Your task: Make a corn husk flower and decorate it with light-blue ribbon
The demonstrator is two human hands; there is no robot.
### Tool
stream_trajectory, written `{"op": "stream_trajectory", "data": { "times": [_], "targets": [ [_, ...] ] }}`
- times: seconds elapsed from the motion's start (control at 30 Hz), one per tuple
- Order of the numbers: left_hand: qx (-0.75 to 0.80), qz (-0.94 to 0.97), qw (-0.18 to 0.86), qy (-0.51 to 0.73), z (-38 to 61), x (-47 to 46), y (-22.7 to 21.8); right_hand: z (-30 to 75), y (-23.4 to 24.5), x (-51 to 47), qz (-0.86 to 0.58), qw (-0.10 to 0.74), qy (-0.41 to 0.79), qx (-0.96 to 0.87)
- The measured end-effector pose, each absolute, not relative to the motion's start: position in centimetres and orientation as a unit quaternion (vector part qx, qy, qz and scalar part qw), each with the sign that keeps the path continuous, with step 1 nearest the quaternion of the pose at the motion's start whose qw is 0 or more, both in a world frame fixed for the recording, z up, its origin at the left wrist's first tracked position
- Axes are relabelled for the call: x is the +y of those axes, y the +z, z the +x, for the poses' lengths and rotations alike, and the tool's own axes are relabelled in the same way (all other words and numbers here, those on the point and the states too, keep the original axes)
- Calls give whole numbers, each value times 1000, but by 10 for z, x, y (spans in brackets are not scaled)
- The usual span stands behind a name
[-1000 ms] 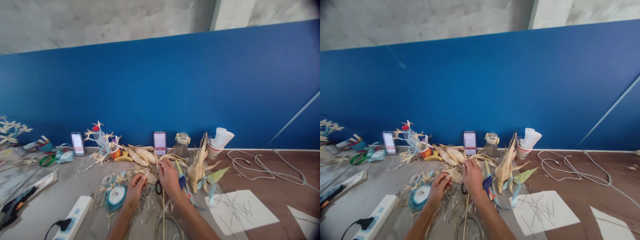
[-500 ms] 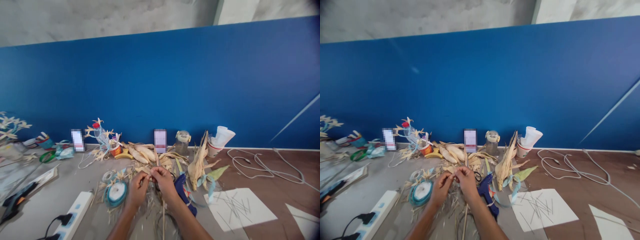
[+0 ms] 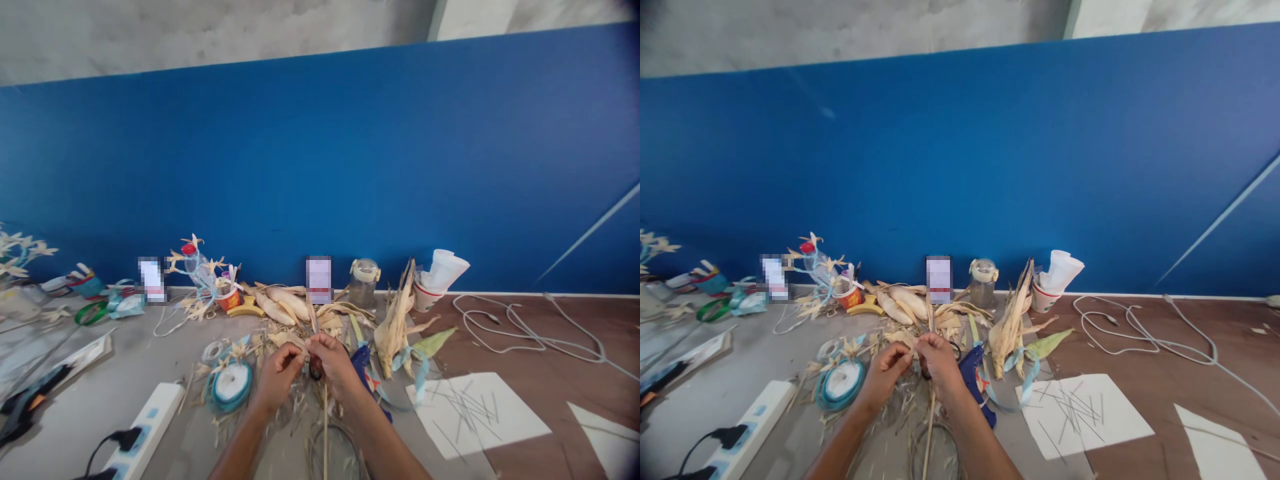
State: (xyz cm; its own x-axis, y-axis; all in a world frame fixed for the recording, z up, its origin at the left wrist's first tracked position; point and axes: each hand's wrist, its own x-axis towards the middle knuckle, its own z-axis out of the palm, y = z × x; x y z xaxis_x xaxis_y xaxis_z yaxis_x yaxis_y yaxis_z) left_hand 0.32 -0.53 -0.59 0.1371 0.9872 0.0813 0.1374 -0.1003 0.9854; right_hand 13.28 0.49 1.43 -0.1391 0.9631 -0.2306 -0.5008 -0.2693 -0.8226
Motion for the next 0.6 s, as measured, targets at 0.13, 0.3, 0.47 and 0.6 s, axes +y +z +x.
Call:
{"op": "stream_trajectory", "data": {
  "times": [0.13, 0.3, 0.47, 0.6],
  "targets": [
    [472, 586, 494, 436, 3, -6, -1, 137, 16, 5, -352, 498, 756, -238],
    [467, 570, 510, 444, 5, -8, 8, 137, 20, 5, -343, 476, 777, -227],
    [497, 535, 471, 495, 3, -5, 5, 145, 16, 9, -452, 525, 613, -380],
    [528, 524, 424, 517, 0, -1, 0, 157, 19, 7, -548, 473, 378, -577]
  ]
}}
